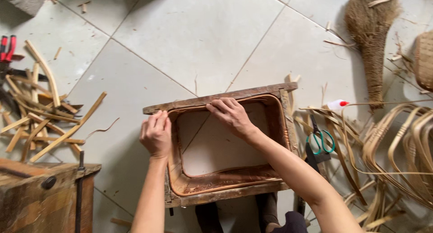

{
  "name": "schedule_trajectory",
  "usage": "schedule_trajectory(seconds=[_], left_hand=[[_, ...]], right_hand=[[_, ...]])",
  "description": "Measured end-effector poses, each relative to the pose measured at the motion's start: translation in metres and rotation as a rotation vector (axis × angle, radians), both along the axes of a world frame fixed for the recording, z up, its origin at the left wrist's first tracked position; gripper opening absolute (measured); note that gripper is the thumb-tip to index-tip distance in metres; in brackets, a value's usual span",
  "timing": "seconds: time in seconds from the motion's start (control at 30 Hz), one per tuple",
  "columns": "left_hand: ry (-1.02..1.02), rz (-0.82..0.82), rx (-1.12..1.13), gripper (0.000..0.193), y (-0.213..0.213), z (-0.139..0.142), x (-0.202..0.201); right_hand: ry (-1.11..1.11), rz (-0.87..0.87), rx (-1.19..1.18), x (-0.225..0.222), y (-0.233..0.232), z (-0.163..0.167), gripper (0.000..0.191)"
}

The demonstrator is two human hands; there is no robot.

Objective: The person fits a flexible rattan frame into a wooden mold, then inserts a pre-woven rattan basket body into the mold. They use a hammer to tap the frame and basket edges into place, then add a second rattan rim around the top and secure it with the hammer.

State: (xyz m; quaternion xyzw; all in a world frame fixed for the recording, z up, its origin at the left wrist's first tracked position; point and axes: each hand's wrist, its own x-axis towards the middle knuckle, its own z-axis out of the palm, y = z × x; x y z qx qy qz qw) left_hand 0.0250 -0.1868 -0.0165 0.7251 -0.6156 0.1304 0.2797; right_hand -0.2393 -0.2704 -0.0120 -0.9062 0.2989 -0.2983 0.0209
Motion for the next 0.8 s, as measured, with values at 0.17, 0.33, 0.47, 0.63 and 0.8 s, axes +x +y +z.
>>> schedule_trajectory(seconds=[0.17,0.33,0.47,0.63,0.8], left_hand=[[0.022,-0.018,-0.044,0.015,-0.003,0.001,0.001],[0.048,-0.018,-0.037,0.013,-0.005,-0.002,0.002],[0.063,-0.019,-0.048,0.013,-0.005,-0.006,0.005],[0.065,-0.023,-0.064,0.016,-0.005,-0.008,0.005],[0.119,0.016,0.057,0.018,0.001,0.006,0.002]], right_hand=[[0.011,0.013,0.035,0.023,-0.011,-0.012,0.03],[-0.037,-0.012,0.096,0.022,-0.011,-0.021,0.019],[-0.062,-0.019,0.097,0.025,-0.012,-0.018,0.015],[-0.05,-0.049,0.104,0.029,-0.011,-0.009,0.018],[-0.081,-0.099,0.129,-0.008,0.001,0.004,0.027]])
